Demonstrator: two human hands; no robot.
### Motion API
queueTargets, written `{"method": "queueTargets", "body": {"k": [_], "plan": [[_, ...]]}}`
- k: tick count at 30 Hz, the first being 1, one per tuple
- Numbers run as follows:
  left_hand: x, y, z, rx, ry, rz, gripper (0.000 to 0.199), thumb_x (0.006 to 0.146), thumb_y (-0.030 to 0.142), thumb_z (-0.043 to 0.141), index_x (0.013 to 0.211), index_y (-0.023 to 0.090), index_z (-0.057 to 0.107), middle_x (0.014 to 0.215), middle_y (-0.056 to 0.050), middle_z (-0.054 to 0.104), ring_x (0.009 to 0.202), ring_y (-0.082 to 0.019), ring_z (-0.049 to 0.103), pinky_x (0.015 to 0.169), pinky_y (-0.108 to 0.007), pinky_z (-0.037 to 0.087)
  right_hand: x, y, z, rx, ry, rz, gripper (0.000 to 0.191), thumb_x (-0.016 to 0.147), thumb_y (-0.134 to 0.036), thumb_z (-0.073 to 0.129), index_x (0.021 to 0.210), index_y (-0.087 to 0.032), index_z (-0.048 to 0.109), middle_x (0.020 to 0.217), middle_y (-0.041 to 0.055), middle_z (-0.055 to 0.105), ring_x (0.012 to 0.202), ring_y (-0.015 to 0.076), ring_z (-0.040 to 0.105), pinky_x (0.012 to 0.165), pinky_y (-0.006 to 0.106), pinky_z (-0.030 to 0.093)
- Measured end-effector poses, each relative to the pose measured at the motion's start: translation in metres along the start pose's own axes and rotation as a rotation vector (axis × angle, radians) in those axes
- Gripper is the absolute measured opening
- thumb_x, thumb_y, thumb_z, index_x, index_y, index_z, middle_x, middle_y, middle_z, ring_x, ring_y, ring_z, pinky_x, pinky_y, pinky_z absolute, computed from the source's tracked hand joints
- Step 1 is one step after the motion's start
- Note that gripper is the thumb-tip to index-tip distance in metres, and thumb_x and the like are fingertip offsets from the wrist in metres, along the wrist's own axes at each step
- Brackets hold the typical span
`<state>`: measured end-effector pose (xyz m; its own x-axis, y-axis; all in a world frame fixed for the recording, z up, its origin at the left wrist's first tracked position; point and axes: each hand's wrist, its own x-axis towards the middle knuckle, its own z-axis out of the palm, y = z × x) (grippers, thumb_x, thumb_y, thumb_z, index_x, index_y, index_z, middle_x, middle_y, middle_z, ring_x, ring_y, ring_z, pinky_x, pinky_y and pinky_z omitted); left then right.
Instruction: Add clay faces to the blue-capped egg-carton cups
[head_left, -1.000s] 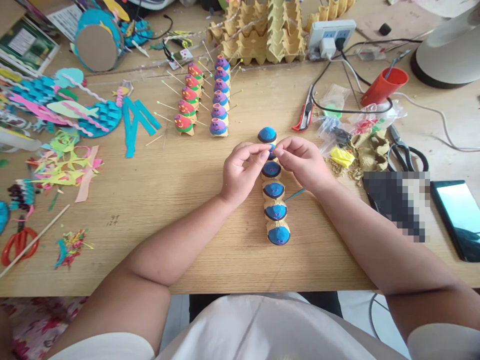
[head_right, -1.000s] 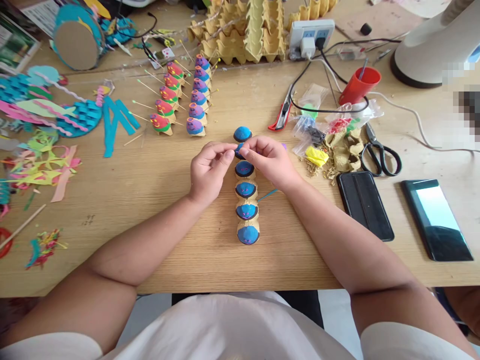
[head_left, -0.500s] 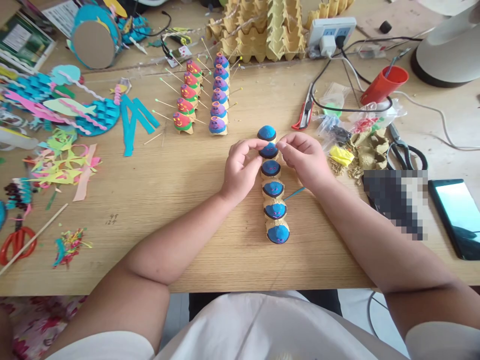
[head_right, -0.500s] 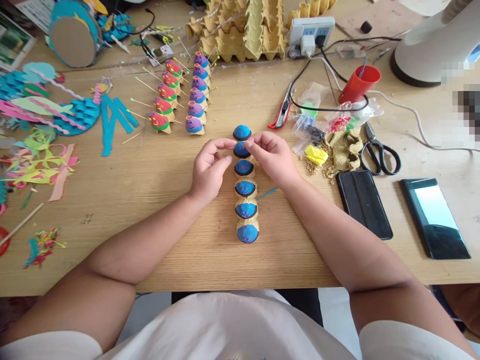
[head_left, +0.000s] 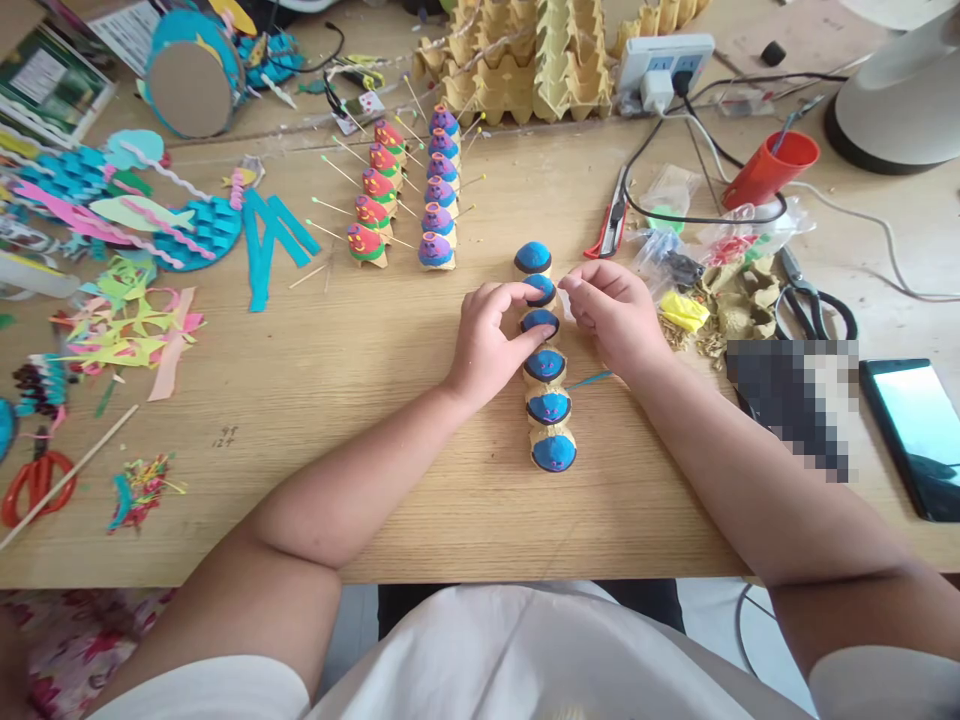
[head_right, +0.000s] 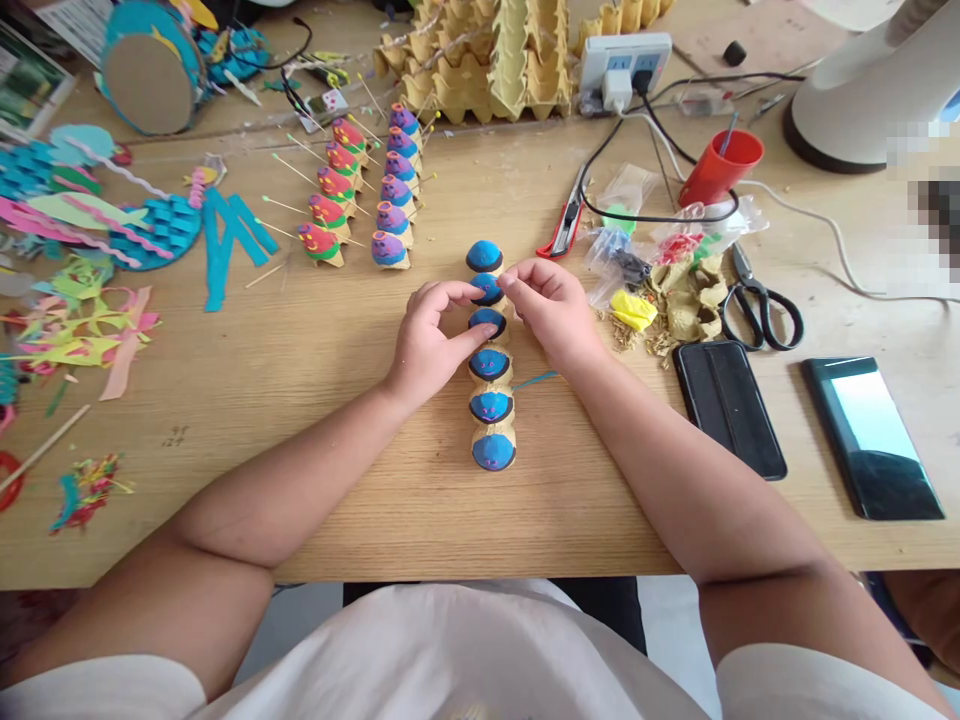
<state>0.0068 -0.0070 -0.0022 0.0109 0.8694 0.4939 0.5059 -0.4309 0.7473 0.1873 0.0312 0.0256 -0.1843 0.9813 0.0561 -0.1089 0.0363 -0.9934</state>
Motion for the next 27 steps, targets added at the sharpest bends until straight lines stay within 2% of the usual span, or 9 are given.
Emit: {"method": "queueTargets", "body": {"k": [4,7,9,13,20,27], "plan": [[0.002,-0.007,0.003,-0.103,0.070,-0.070,0.030,0.086,0.029,0.088,0.112,0.025,0.073,0.108,-0.004,0.077,0.096,-0.019,0.070,0.089,-0.033,0.056,-0.002,-0.001,0.002,-0.084,-0.036,-0.059,0.055,0.074,-0.071,0.088,0.079,-0.023,0.064,0.068,-0.0029,0.055,0.062,0.0115,0.043,0.056,0.028,0.034],[0.003,-0.010,0.005,-0.211,0.075,-0.132,0.022,0.098,0.040,0.075,0.114,0.025,0.072,0.106,-0.004,0.077,0.095,-0.017,0.071,0.088,-0.031,0.057,-0.004,-0.002,0.001,-0.192,-0.057,-0.097,0.056,0.076,-0.075,0.086,0.078,-0.022,0.066,0.070,-0.0011,0.059,0.065,0.0127,0.046,0.060,0.029,0.037],[0.003,-0.011,0.005,-0.248,0.075,-0.152,0.025,0.103,0.047,0.068,0.113,0.024,0.071,0.105,-0.005,0.077,0.096,-0.016,0.072,0.088,-0.030,0.057,-0.005,-0.003,0.000,-0.245,-0.076,-0.110,0.056,0.077,-0.075,0.084,0.078,-0.022,0.068,0.072,0.0001,0.062,0.067,0.0135,0.049,0.061,0.030,0.039],[0.003,-0.005,0.002,-0.252,0.079,-0.140,0.028,0.102,0.051,0.068,0.111,0.025,0.073,0.107,-0.005,0.078,0.099,-0.017,0.072,0.090,-0.031,0.057,-0.007,-0.004,0.000,-0.269,-0.122,-0.108,0.055,0.078,-0.075,0.083,0.079,-0.021,0.070,0.073,0.0012,0.064,0.068,0.0145,0.051,0.063,0.030,0.040],[0.004,0.008,-0.004,-0.180,0.063,-0.061,0.032,0.099,0.057,0.071,0.096,0.026,0.075,0.099,-0.005,0.077,0.096,-0.019,0.069,0.091,-0.036,0.056,-0.009,-0.007,0.002,-0.236,-0.103,-0.114,0.060,0.076,-0.081,0.081,0.078,-0.022,0.069,0.074,0.0011,0.064,0.069,0.0144,0.052,0.063,0.030,0.042],[0.005,0.006,-0.003,-0.197,0.067,-0.049,0.029,0.099,0.054,0.071,0.092,0.026,0.076,0.095,-0.004,0.077,0.093,-0.019,0.069,0.089,-0.036,0.056,-0.009,-0.008,0.002,-0.251,-0.133,-0.116,0.059,0.078,-0.081,0.079,0.078,-0.022,0.071,0.075,0.0022,0.066,0.071,0.0160,0.055,0.065,0.031,0.044]]}}
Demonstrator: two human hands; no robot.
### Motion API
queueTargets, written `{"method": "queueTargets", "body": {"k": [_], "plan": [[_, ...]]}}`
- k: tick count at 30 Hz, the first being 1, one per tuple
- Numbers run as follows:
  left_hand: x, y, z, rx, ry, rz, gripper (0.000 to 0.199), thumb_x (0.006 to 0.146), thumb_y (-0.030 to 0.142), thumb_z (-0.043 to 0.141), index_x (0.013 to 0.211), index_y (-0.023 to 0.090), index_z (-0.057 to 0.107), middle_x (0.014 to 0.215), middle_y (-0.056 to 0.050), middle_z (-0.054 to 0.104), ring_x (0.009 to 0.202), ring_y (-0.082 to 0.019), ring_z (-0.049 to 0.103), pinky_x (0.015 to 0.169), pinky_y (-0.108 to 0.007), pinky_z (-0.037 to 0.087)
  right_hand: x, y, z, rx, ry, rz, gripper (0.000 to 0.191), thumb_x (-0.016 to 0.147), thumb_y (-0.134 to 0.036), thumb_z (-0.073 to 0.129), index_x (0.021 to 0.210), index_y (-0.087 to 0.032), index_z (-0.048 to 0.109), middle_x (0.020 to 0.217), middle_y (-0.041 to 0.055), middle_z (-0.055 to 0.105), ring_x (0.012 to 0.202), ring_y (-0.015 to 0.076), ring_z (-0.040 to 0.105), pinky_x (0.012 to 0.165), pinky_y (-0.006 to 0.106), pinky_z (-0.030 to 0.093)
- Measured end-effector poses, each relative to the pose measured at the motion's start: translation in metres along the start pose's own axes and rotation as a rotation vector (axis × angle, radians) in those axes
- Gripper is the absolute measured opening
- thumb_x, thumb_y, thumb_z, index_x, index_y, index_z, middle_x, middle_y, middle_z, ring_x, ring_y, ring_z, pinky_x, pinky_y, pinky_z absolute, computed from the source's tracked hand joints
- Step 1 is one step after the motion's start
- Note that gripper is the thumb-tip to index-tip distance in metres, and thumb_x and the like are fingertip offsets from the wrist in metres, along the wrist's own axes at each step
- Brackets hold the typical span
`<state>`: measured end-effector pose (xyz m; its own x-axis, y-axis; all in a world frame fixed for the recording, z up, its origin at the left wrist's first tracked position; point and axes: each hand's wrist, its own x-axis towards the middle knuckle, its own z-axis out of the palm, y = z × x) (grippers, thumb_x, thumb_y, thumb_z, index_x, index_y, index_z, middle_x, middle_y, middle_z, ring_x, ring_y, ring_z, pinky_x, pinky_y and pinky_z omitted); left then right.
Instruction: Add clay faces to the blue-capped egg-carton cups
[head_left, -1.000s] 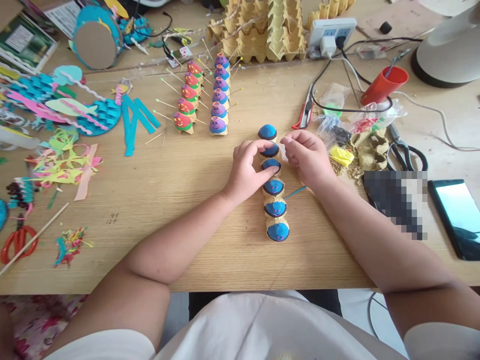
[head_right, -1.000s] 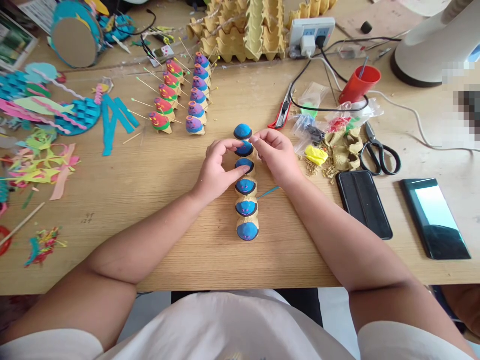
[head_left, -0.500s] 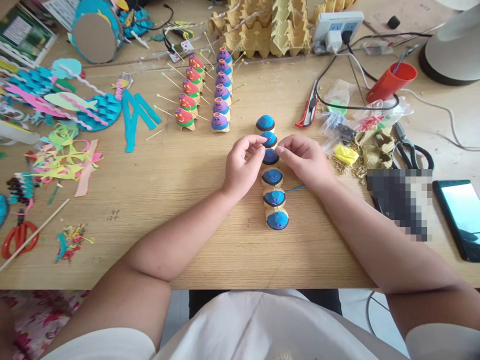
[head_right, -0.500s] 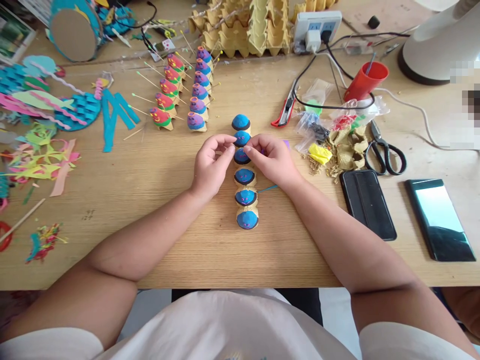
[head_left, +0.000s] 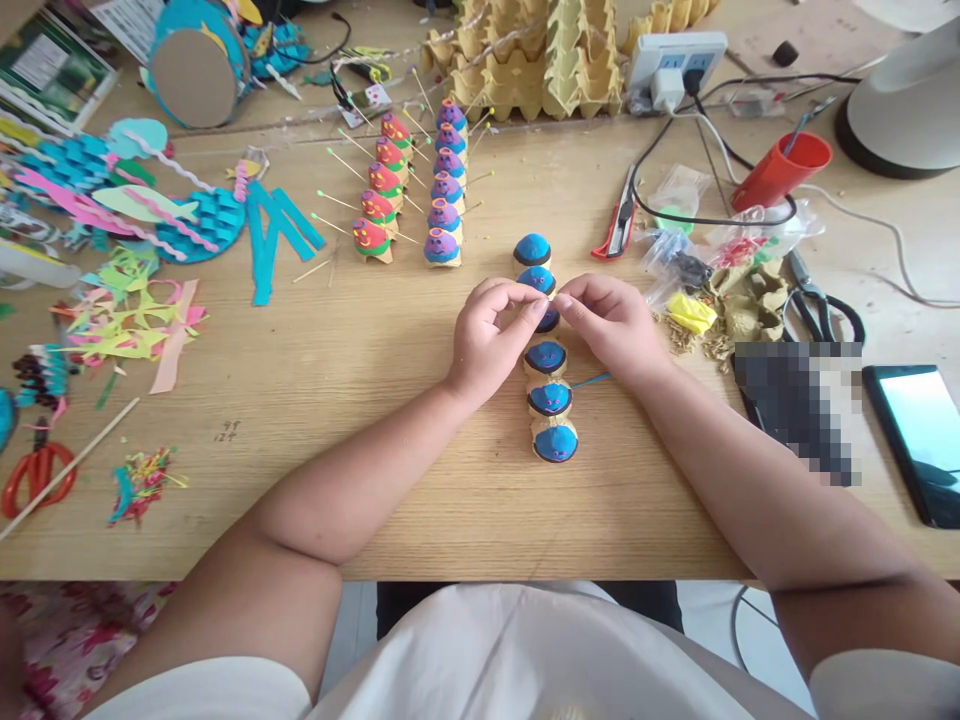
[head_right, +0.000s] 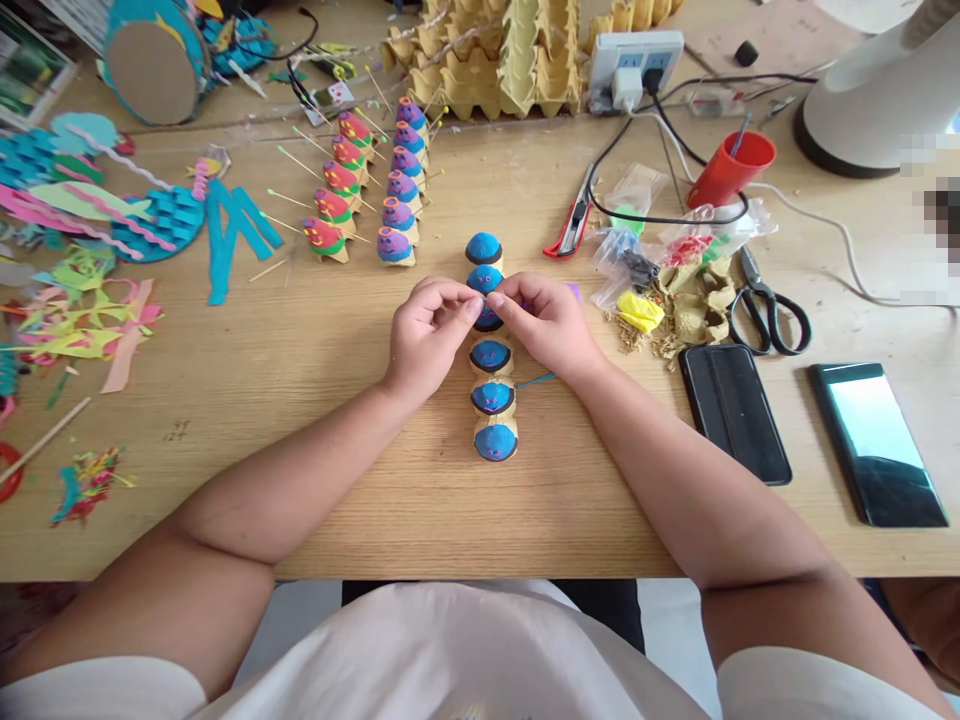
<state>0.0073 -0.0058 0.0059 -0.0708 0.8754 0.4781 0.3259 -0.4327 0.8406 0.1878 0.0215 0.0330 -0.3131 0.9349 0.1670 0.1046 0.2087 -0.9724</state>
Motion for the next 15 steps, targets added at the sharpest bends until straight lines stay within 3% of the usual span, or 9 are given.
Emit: {"method": "queueTargets", "body": {"k": [8,12,15], "plan": [[-0.001,0.000,-0.001,-0.043,0.012,-0.029,0.034,0.103,0.056,0.066,0.102,0.026,0.080,0.103,-0.005,0.080,0.102,-0.019,0.073,0.093,-0.034,0.058,0.000,0.000,-0.001,-0.035,-0.025,-0.054,0.057,0.085,-0.078,0.074,0.079,-0.022,0.072,0.078,0.0038,0.070,0.074,0.0173,0.058,0.070,0.033,0.046],[-0.002,-0.005,0.002,-0.077,0.026,-0.098,0.041,0.104,0.061,0.060,0.107,0.025,0.080,0.109,-0.006,0.081,0.107,-0.019,0.074,0.098,-0.033,0.058,0.000,0.001,-0.004,-0.091,-0.054,-0.076,0.057,0.090,-0.077,0.070,0.079,-0.021,0.071,0.075,0.0030,0.067,0.069,0.0158,0.053,0.065,0.032,0.041],[-0.002,-0.010,0.005,-0.132,0.030,-0.147,0.041,0.102,0.062,0.063,0.107,0.024,0.079,0.110,-0.006,0.081,0.104,-0.019,0.074,0.096,-0.032,0.058,-0.002,0.003,-0.008,-0.206,-0.109,-0.103,0.048,0.095,-0.066,0.070,0.079,-0.021,0.070,0.070,0.0008,0.062,0.065,0.0146,0.048,0.063,0.032,0.036]]}}
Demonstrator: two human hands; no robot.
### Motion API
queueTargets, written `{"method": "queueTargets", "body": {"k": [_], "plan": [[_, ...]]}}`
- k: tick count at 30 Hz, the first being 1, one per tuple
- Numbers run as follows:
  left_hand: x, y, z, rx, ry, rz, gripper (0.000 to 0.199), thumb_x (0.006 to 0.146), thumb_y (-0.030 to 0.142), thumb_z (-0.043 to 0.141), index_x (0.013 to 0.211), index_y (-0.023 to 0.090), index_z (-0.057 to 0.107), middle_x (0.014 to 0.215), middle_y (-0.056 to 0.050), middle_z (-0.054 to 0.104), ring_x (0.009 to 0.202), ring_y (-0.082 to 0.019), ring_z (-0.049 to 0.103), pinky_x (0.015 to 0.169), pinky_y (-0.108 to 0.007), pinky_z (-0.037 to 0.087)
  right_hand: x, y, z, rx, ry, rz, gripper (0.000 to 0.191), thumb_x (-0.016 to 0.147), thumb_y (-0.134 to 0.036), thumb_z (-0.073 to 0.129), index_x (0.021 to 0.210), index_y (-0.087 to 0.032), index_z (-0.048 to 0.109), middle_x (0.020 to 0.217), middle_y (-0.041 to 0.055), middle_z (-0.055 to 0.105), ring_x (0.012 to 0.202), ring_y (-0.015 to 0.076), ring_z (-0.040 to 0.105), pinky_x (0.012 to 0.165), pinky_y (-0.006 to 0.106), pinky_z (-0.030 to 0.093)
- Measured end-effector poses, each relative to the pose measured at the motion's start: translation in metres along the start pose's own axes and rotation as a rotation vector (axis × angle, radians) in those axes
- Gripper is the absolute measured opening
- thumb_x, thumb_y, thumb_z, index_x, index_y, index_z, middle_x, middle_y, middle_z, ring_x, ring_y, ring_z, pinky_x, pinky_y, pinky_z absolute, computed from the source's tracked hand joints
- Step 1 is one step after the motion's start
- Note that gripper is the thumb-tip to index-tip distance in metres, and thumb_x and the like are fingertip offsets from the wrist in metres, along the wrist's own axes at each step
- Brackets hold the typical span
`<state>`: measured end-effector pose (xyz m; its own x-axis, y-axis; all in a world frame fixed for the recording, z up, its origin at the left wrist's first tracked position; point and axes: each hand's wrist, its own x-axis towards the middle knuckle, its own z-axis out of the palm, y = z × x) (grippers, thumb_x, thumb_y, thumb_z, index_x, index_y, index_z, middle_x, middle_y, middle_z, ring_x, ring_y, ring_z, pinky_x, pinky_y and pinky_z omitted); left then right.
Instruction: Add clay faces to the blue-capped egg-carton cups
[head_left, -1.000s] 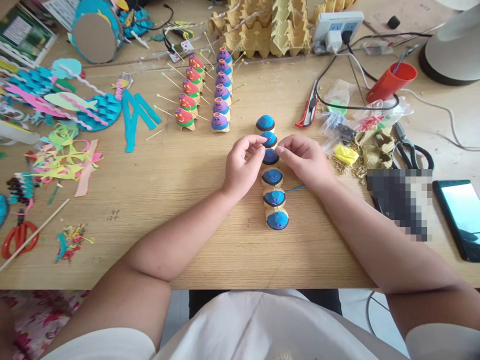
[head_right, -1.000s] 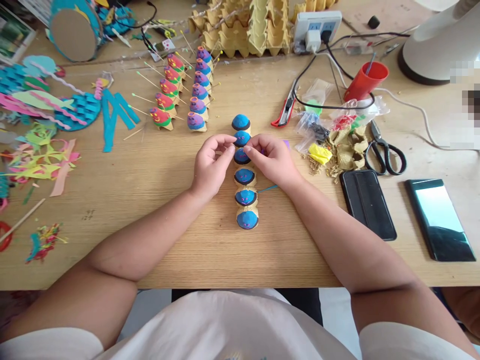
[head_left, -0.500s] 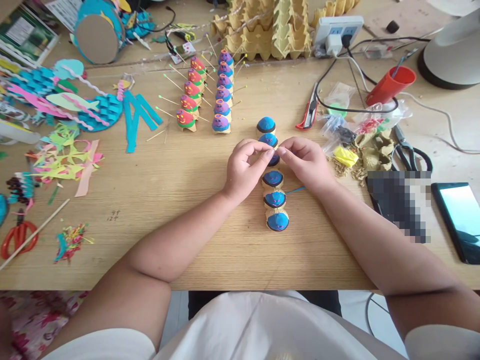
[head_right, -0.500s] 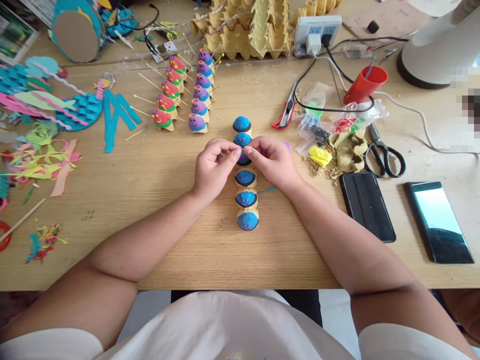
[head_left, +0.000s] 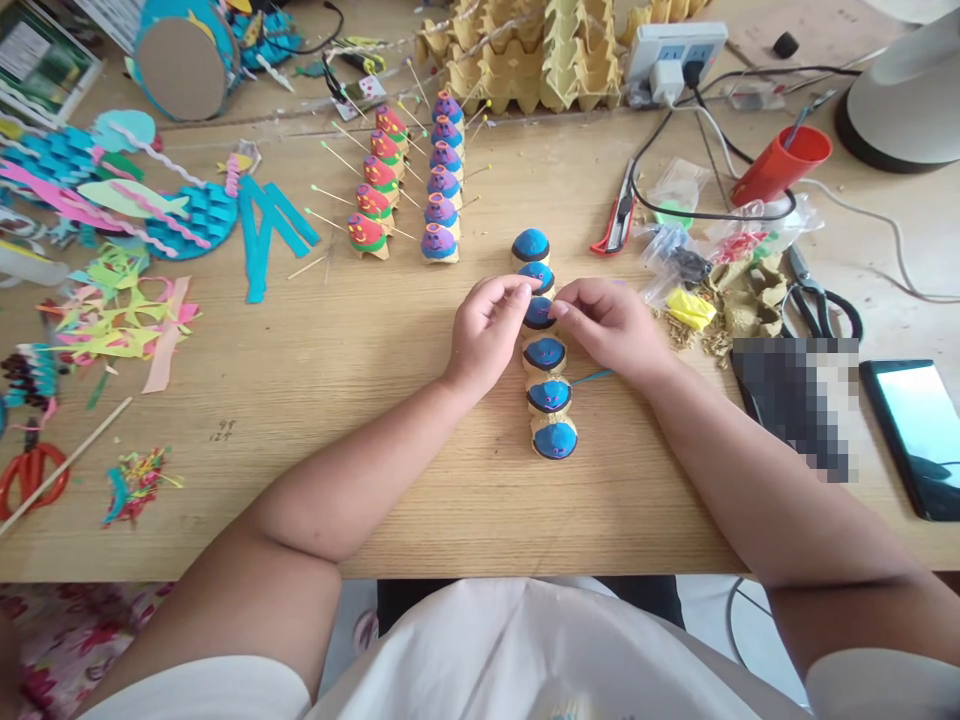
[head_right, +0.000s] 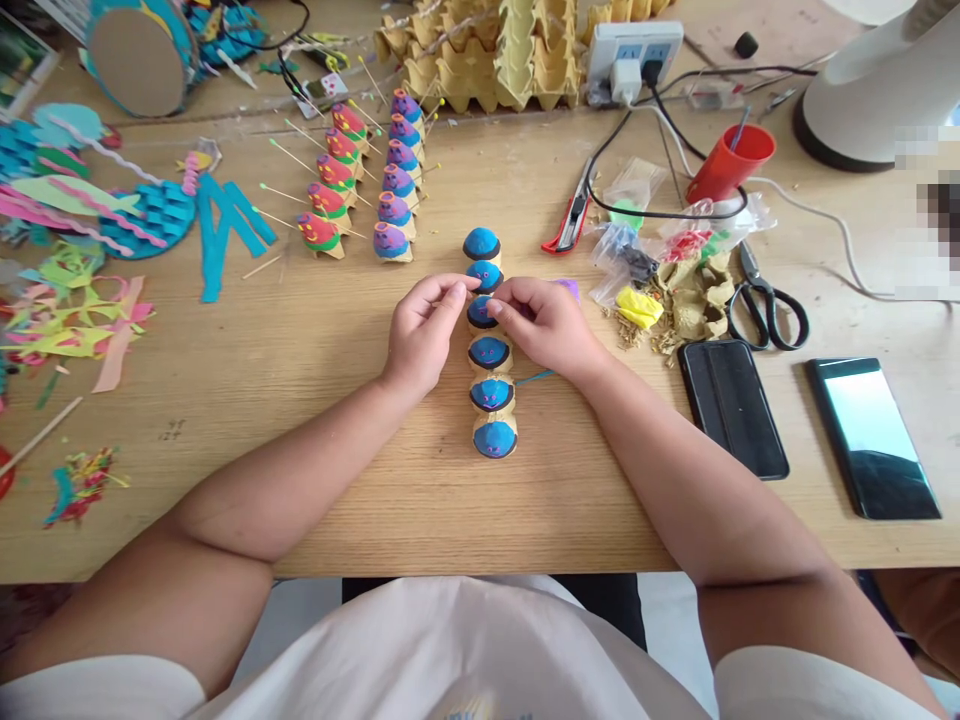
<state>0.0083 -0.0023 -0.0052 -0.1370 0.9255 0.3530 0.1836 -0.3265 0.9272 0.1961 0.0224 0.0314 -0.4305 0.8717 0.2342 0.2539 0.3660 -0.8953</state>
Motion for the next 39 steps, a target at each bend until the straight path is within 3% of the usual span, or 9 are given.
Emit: {"method": "queueTargets", "body": {"k": [5,8,17,28,39], "plan": [[0.0004,-0.0002,0.0015,-0.016,-0.012,-0.050,0.037,0.102,0.058,0.065,0.104,0.024,0.079,0.107,-0.006,0.079,0.102,-0.019,0.073,0.094,-0.031,0.056,-0.0031,0.0036,-0.0028,-0.205,-0.088,-0.130,0.022,0.097,-0.035,0.068,0.080,-0.021,0.067,0.069,-0.0001,0.060,0.064,0.0154,0.049,0.065,0.032,0.036],[0.0006,0.0018,0.0012,-0.020,-0.024,-0.067,0.032,0.102,0.053,0.067,0.104,0.023,0.079,0.108,-0.006,0.079,0.104,-0.019,0.072,0.095,-0.031,0.055,-0.0031,0.0056,-0.0019,-0.244,-0.089,-0.130,0.019,0.097,-0.029,0.062,0.081,-0.021,0.066,0.068,-0.0002,0.059,0.063,0.0154,0.049,0.064,0.032,0.036],[0.0024,-0.0001,0.0006,0.005,-0.047,-0.063,0.025,0.102,0.046,0.067,0.104,0.023,0.078,0.108,-0.006,0.079,0.104,-0.019,0.072,0.097,-0.031,0.056,-0.0032,0.0067,0.0023,-0.292,-0.055,-0.115,0.029,0.100,-0.039,0.062,0.077,-0.022,0.061,0.068,0.0011,0.059,0.065,0.0168,0.050,0.064,0.034,0.035],[0.0031,-0.0034,0.0008,0.003,-0.060,-0.044,0.019,0.103,0.038,0.066,0.106,0.024,0.077,0.110,-0.005,0.079,0.105,-0.019,0.072,0.099,-0.032,0.057,-0.0025,0.0041,0.0065,-0.329,-0.001,-0.116,0.023,0.095,-0.030,0.065,0.074,-0.021,0.061,0.066,0.0000,0.056,0.064,0.0153,0.048,0.065,0.034,0.033],[0.0031,-0.0048,0.0005,0.005,-0.068,-0.051,0.018,0.105,0.038,0.064,0.108,0.026,0.077,0.112,-0.004,0.078,0.108,-0.019,0.072,0.101,-0.033,0.057,-0.0012,0.0030,0.0048,-0.264,0.007,-0.017,0.028,0.093,-0.035,0.074,0.072,-0.020,0.064,0.062,-0.0026,0.051,0.060,0.0126,0.041,0.062,0.033,0.030]]}}
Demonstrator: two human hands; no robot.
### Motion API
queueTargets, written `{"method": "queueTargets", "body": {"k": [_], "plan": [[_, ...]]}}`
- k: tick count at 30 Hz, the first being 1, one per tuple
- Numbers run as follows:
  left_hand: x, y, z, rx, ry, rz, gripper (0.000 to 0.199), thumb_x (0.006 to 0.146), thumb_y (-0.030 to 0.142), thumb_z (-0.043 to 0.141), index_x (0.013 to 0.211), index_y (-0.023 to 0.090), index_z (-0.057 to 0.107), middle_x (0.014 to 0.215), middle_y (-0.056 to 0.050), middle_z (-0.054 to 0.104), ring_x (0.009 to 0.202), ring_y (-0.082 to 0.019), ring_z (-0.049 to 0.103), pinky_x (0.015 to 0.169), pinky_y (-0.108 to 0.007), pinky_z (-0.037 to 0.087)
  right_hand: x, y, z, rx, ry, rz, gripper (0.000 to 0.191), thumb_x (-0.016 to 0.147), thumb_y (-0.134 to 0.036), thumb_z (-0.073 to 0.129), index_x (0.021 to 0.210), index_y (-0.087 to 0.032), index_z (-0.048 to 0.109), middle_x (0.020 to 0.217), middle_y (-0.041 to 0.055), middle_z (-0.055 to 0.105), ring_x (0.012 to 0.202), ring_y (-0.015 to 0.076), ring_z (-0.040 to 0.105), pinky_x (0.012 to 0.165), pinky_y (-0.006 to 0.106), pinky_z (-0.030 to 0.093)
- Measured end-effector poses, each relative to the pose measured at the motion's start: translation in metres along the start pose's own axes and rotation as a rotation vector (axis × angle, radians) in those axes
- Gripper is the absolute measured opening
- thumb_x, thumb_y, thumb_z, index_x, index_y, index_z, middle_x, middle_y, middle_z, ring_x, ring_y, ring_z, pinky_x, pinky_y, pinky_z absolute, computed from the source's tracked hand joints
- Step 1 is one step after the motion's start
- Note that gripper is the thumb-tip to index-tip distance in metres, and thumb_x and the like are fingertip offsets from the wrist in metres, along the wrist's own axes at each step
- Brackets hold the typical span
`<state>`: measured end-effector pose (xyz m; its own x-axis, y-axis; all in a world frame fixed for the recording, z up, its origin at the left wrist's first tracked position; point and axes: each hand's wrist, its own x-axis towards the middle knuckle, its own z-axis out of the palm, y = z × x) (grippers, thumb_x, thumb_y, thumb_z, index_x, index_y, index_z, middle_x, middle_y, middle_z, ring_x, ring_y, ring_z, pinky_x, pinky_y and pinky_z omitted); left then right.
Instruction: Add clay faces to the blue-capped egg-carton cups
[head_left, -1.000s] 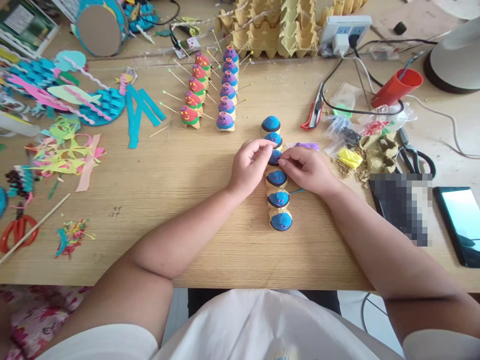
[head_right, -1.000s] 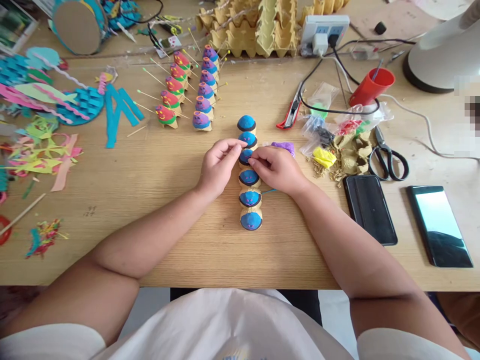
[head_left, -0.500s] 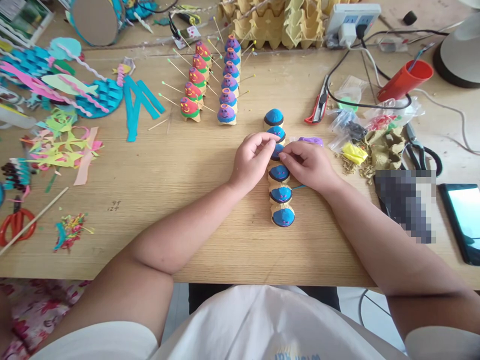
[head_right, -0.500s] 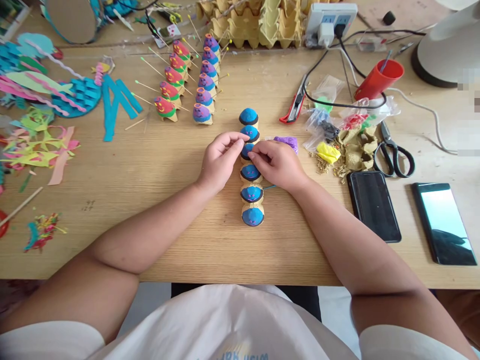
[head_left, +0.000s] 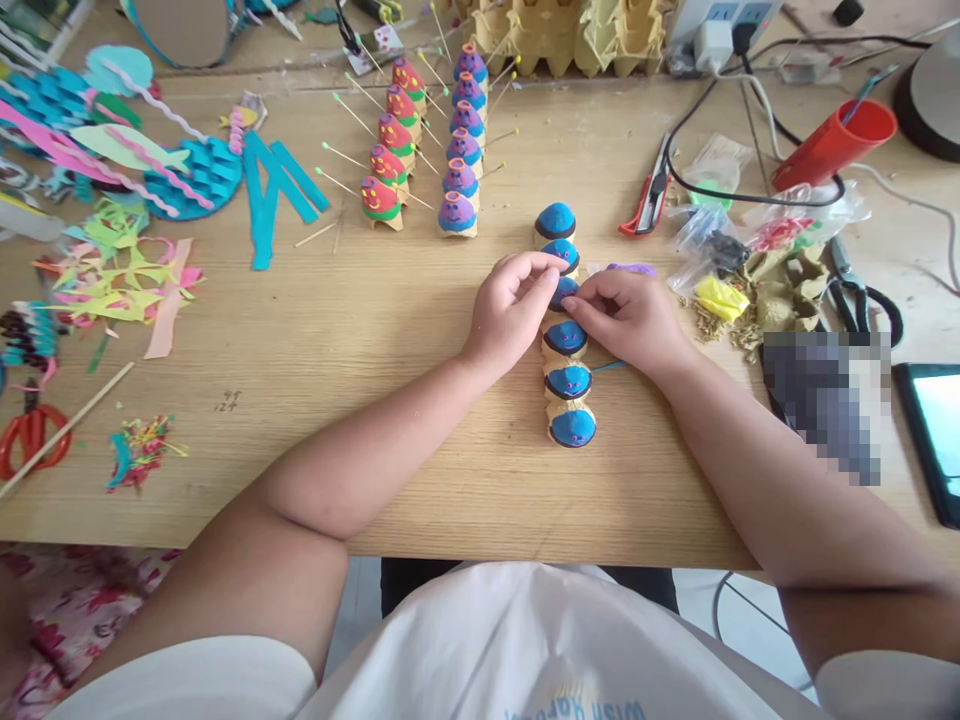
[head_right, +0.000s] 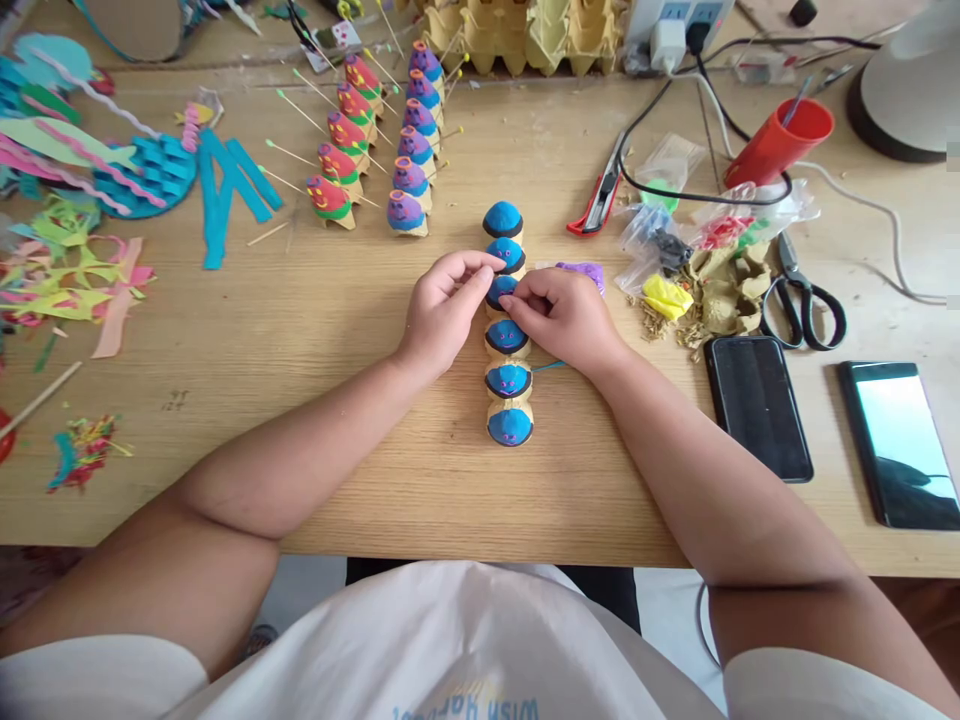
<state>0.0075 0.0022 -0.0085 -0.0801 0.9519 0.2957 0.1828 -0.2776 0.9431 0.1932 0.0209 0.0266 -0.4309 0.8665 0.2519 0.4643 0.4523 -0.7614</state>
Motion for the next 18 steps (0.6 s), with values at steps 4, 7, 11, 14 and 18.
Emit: {"method": "queueTargets", "body": {"k": [4,7,11,14,18], "plan": [[0.0004,-0.0007,0.0001,-0.008,-0.004,-0.006,0.018,0.105,0.037,0.063,0.108,0.026,0.077,0.113,-0.004,0.078,0.108,-0.019,0.072,0.101,-0.034,0.057,0.0015,-0.0003,-0.0019,-0.005,0.008,0.039,0.033,0.093,-0.040,0.075,0.070,-0.020,0.063,0.060,-0.0029,0.049,0.060,0.0126,0.041,0.061,0.033,0.030],[0.0007,-0.0010,0.0000,-0.007,-0.012,-0.013,0.019,0.105,0.040,0.063,0.108,0.026,0.076,0.114,-0.004,0.078,0.110,-0.020,0.072,0.102,-0.034,0.056,0.0023,-0.0002,-0.0033,0.004,0.009,0.062,0.035,0.092,-0.042,0.077,0.069,-0.021,0.062,0.058,-0.0034,0.048,0.058,0.0121,0.039,0.059,0.033,0.029],[0.0008,-0.0003,-0.0001,-0.003,-0.013,-0.017,0.018,0.105,0.039,0.063,0.107,0.027,0.076,0.114,-0.004,0.079,0.112,-0.020,0.071,0.103,-0.034,0.056,0.0025,0.0004,-0.0038,0.018,-0.013,0.076,0.035,0.091,-0.043,0.078,0.070,-0.021,0.062,0.058,-0.0038,0.048,0.058,0.0120,0.039,0.058,0.032,0.030],[0.0008,0.0010,-0.0001,-0.002,-0.006,-0.020,0.017,0.105,0.037,0.063,0.107,0.027,0.077,0.114,-0.004,0.079,0.112,-0.020,0.071,0.103,-0.035,0.056,0.0021,0.0018,-0.0032,0.022,-0.023,0.074,0.033,0.091,-0.044,0.079,0.072,-0.022,0.063,0.058,-0.0034,0.049,0.059,0.0129,0.040,0.058,0.033,0.031],[0.0007,0.0031,-0.0002,0.002,-0.007,-0.041,0.018,0.104,0.041,0.065,0.106,0.027,0.077,0.114,-0.004,0.079,0.112,-0.021,0.072,0.104,-0.035,0.057,0.0022,0.0044,-0.0021,0.023,-0.003,0.061,0.037,0.092,-0.049,0.078,0.072,-0.022,0.062,0.059,-0.0030,0.050,0.060,0.0135,0.041,0.057,0.032,0.031]]}}
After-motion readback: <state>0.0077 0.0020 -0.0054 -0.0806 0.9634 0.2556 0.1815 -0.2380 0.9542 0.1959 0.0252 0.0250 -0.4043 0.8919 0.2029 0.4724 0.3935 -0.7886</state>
